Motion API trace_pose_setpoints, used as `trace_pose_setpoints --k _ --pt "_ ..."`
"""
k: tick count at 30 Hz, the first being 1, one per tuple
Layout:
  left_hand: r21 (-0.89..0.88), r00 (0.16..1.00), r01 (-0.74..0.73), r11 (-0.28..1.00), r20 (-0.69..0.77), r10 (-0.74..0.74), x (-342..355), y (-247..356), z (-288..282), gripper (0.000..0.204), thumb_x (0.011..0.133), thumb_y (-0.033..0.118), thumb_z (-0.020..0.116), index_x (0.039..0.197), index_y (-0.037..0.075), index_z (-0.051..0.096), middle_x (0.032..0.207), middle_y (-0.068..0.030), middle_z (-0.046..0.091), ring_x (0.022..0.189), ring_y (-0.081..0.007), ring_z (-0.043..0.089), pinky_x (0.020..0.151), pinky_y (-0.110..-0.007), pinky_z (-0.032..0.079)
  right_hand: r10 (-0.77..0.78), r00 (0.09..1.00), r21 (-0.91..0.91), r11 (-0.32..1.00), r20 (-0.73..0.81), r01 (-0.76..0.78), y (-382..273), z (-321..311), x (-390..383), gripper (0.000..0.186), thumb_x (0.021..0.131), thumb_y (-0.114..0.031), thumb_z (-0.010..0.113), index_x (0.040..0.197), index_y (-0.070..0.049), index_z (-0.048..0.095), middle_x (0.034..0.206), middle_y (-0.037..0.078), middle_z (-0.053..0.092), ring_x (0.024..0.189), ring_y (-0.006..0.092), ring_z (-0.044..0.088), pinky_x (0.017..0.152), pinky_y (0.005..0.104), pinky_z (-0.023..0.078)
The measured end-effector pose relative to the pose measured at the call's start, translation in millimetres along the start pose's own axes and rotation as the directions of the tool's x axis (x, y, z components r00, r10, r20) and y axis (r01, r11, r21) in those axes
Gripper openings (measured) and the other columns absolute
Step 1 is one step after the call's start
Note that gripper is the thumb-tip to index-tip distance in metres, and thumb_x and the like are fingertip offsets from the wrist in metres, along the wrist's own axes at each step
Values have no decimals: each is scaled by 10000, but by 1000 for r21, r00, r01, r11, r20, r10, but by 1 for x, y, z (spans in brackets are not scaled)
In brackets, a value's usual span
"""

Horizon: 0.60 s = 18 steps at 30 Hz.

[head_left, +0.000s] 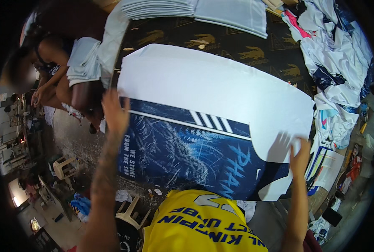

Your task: The person uses shears to cut a large white sheet of fabric or transfer material on a cluttered work table. They repeatedly align the sheet, cut along its edges, and stack the trimmed pieces. The person also handles printed graphics and other fabric scraps during the process.

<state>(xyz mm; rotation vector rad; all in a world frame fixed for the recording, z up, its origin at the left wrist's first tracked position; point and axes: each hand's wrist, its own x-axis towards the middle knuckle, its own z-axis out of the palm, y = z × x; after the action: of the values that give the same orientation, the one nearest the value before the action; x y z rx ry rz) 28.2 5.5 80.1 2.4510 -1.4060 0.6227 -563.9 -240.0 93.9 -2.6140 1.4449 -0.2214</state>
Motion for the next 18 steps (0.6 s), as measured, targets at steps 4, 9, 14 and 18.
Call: trace_pose_setpoints --k 4,9,14,18 --pt "-302 862 152 941 507 24 -208 -4 -94 94 991 120 680 1036 45 648 1045 -224 626 1010 -427 596 903 -518 457 159 944 177 960 290 -216 -38 -6 -193 94 911 -19 692 998 7 672 996 194 651 938 420 634 840 483 516" --pt "422 451 782 459 125 -884 -384 -119 -64 516 1111 383 527 1523 73 546 1396 -209 650 1346 -421 560 1165 -603 415 420 115 7 250 900 -968 2 36 -340 280 959 -175 649 1174 -55 782 1011 104 766 923 237 730 786 408 596" --pt "-306 153 268 -914 950 -273 -500 20 87 694 1108 572 463 1612 95 447 1574 -125 576 1413 -356 549 1231 -557 400 723 154 326 -104 674 -940 30 222 -361 461 934 -278 814 1306 -56 653 1149 82 708 1087 200 665 838 448 577" --pt "-49 158 66 -997 987 -38 -520 109 180 652 1095 514 526 1570 68 496 1569 -139 582 1422 -359 545 1241 -558 389 733 349 514 -2 584 -858 84 323 -339 372 929 -198 821 1239 -37 696 1133 67 723 1065 184 649 871 416 556"
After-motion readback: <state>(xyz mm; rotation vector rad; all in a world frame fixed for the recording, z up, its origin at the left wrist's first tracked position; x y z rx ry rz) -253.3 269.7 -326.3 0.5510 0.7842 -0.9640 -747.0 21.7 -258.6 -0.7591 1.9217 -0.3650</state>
